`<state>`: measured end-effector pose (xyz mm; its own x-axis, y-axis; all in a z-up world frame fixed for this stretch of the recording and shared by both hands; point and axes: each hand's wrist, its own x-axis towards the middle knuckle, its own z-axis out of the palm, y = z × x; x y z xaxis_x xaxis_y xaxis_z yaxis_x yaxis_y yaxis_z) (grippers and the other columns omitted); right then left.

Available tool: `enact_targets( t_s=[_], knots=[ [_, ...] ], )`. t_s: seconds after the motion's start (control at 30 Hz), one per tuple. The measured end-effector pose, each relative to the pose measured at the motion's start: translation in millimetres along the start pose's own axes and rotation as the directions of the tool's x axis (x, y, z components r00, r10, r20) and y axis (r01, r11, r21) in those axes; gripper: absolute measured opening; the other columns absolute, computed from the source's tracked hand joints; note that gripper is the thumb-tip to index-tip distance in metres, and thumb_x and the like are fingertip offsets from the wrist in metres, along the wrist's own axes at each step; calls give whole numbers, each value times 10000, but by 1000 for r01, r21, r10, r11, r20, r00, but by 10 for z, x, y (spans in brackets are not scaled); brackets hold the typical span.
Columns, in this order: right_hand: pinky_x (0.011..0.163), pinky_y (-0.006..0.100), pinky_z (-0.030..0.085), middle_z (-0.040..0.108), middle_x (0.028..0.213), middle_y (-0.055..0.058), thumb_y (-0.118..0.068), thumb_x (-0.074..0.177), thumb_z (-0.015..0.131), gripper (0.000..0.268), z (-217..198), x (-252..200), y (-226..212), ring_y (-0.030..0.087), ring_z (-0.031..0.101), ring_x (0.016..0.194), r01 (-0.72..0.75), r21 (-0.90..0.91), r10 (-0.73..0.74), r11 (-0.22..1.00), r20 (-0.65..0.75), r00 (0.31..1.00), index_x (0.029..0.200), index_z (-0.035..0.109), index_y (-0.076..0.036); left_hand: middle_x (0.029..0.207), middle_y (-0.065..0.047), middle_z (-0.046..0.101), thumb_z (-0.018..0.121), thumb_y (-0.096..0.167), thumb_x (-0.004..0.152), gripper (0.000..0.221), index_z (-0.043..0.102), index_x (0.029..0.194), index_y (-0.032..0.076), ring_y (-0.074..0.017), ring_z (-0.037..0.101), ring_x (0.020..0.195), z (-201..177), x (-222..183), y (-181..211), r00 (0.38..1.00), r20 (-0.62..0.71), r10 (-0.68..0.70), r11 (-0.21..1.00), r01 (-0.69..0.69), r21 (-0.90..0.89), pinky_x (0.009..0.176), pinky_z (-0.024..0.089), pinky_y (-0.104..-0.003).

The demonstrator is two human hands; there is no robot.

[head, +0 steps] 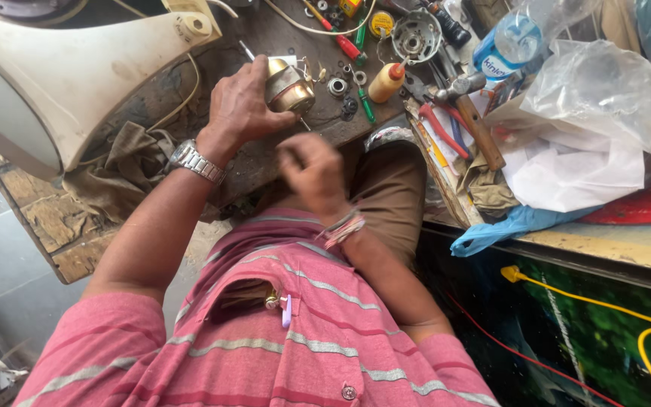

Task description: The person sits at a cluttered workbench and repairs a cylindrical electrical component, likely a motor or generator. They use a screwdriver to adjust parts, a hammer to tap the shaft, and a cloth to wipe the component, then reassemble small parts by hand.

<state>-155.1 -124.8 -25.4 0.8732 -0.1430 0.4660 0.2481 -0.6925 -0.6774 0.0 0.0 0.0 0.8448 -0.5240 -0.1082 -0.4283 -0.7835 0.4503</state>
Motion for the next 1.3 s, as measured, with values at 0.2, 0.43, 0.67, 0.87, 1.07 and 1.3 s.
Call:
enact_targets(
  t_s=[0.2, 0.43, 0.67, 0.87, 1.07, 1.3],
  knots=[
    [708, 258, 606, 716, 886, 39, -36, 898, 777, 258, -220, 552, 373, 101, 706, 772, -366, 457, 463, 811, -119, 878, 1039, 561, -38, 1130, -201, 678, 911, 477, 678, 907, 517, 1349, 10, -382, 694, 962, -29, -108, 10, 979, -146, 141, 988, -148, -37, 805, 557, -477],
    [697, 258, 607, 732, 849, 36, -40, 846, 801, 353, -138, 643, 359, 117, 735, 766, -431, 239, 457, 870, -64, 887, 1049, 512, -56, 1114, -209, 668, 919, 496, 644, 962, 506, 1336, -29, -385, 693, 939, -37, -116, 88, 993, -100, 62, 998, -63, -4, 789, 561, -464],
    [722, 261, 627, 730, 883, 49, -44, 863, 790, 375, -118, 679, 401, 123, 751, 807, -387, 264, 425, 883, -102, 900, 1065, 474, -53, 1136, -202, 664, 926, 494, 629, 1011, 485, 1383, -14, -378, 696, 956, -26, -106, 91, 990, -112, 81, 997, -81, 6, 815, 555, -474],
    [780, 270, 612, 738, 930, 53, -138, 896, 823, 366, 9, 660, 424, 131, 744, 870, -298, 342, 357, 891, -123, 926, 1078, 517, -56, 1147, -211, 653, 932, 498, 617, 1054, 466, 1410, -16, -388, 689, 957, -5, -118, 39, 990, -103, 99, 995, -96, 28, 825, 547, -481],
    [710, 312, 551, 702, 825, 60, -248, 796, 913, 343, -10, 692, 440, 161, 662, 749, -344, 59, 349, 937, -168, 922, 844, 646, -39, 1132, -199, 653, 930, 487, 611, 1068, 451, 1426, -9, -377, 686, 961, -54, -117, 74, 993, -84, 81, 997, -81, 2, 833, 546, -472],
    [755, 306, 552, 746, 856, 31, -182, 851, 853, 169, -62, 626, 447, 151, 698, 791, -394, 220, 428, 892, -133, 894, 879, 744, -55, 1134, -175, 662, 927, 465, 644, 943, 500, 1359, 22, -372, 686, 988, -38, -144, 80, 996, -61, 61, 998, -62, -22, 845, 540, -471]
  ],
)
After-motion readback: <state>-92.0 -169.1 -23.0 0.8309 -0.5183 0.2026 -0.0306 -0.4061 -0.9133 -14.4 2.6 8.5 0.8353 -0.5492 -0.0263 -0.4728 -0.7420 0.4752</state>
